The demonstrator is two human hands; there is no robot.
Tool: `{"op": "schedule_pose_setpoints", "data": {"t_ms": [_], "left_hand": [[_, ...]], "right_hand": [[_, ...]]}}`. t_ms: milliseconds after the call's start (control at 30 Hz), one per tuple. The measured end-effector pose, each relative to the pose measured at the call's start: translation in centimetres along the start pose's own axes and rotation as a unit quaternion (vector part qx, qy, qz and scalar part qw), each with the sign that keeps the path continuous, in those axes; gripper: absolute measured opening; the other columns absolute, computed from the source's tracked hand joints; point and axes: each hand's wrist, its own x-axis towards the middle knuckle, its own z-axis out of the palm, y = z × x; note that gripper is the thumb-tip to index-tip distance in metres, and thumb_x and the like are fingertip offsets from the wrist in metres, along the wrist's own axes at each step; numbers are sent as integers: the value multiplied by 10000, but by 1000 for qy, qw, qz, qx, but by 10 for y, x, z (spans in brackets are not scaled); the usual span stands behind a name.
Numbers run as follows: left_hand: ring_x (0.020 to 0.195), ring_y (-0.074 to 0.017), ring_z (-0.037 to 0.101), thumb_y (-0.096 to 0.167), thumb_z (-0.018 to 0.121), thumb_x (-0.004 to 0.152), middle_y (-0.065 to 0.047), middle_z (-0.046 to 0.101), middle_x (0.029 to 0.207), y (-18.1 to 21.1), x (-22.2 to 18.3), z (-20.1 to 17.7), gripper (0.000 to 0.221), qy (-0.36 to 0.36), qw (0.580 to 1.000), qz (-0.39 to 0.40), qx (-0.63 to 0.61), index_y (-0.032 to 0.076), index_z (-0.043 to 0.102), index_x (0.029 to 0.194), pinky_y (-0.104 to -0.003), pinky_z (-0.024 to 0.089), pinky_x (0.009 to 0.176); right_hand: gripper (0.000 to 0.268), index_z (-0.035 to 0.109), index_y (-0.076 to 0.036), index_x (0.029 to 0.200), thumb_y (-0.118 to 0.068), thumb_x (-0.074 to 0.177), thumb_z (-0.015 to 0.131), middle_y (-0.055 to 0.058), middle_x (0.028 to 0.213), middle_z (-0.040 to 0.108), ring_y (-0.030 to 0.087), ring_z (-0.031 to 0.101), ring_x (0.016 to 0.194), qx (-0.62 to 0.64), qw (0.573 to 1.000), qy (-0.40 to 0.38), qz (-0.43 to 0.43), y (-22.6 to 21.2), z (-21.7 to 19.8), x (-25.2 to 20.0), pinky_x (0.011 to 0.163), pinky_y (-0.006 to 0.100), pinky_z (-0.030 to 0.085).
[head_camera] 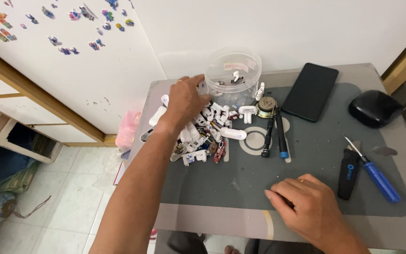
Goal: Sorting and assembling small electronic components for earbuds on a repair bench
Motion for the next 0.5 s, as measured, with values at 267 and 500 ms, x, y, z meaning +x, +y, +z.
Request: {"op": "schedule_pose_setpoints", "data": {"t_ms": [267, 500], "left_hand": [[1130, -215, 686, 439, 695, 893, -110, 704, 1334, 46, -65, -71, 603, 120, 975, -94, -162, 69, 640, 1366, -378, 574, 889], [787, -65, 661, 332, 819, 756, 48, 799, 863, 103, -217, -15, 332, 86, 934, -165, -305, 151, 797, 1033, -257, 528, 707]], "right_hand": [[115, 672, -166, 789, -181, 892, 719, -32, 669, 666, 214, 601, 574, 3, 1000, -14, 7, 2, -1, -1, 647, 364, 466], [814, 622, -249, 1406, -409, 670, 930, -82, 896, 772, 90, 528, 465, 79, 987, -38, 135, -21, 15, -12, 478, 309, 519]]}}
